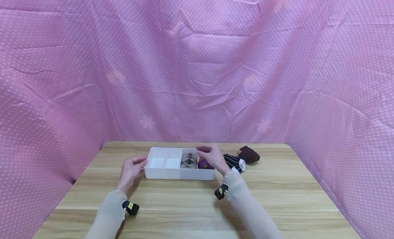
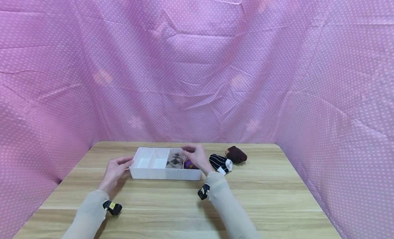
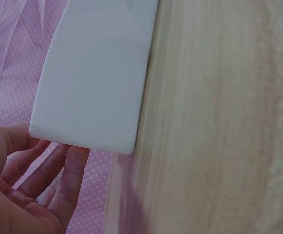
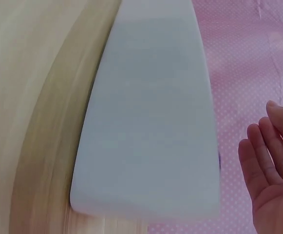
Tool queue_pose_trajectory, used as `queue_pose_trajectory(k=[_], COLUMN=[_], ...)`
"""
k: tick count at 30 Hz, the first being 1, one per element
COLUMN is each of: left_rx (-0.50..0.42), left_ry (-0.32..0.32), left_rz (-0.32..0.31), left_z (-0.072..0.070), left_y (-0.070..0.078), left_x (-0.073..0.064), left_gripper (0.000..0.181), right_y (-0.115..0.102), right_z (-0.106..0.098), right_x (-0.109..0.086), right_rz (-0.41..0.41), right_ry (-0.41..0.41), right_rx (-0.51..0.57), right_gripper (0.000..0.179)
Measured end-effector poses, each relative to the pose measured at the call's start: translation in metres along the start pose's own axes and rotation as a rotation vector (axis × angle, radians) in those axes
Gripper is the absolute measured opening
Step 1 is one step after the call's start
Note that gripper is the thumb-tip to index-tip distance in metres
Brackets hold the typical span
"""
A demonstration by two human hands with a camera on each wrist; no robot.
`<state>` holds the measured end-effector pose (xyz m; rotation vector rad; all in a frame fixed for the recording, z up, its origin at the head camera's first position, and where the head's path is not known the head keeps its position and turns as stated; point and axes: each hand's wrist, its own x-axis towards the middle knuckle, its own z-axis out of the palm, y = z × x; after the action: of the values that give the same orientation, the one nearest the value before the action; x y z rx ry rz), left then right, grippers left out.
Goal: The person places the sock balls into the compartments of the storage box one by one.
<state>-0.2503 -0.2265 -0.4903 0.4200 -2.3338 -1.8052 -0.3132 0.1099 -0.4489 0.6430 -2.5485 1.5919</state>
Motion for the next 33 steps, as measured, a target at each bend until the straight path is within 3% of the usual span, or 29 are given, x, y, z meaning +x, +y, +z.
queue_pose_trajectory(k=[6, 12, 21, 33], left_rx=[0.004, 0.019, 0.018, -0.012], left_ry=[0.011, 0.022, 0.021, 0.014], left_rz=[0.013, 0.016, 0.004, 0.001], left_z=[0.001, 0.001, 0.002, 0.002], left_y=[0.001, 0.002, 0.002, 0.003], left_x=[-0.003, -0.004, -0.005, -0.007], left_gripper=[0.038, 0.037, 0.037, 0.037], right_y=[0.009, 0.025, 0.050, 0.071], right_z=[-0.017, -0.033, -0.057, -0.081], right_x=[-0.006, -0.015, -0.023, -0.034], right_rz=[-0.015, 0.047, 0.065, 0.087], right_ry=[0.048, 0.092, 0.195, 0.254], right_rx=[0.050, 0.086, 0.059, -0.055], right_gripper=[0.027, 0.030, 0.032, 0.040])
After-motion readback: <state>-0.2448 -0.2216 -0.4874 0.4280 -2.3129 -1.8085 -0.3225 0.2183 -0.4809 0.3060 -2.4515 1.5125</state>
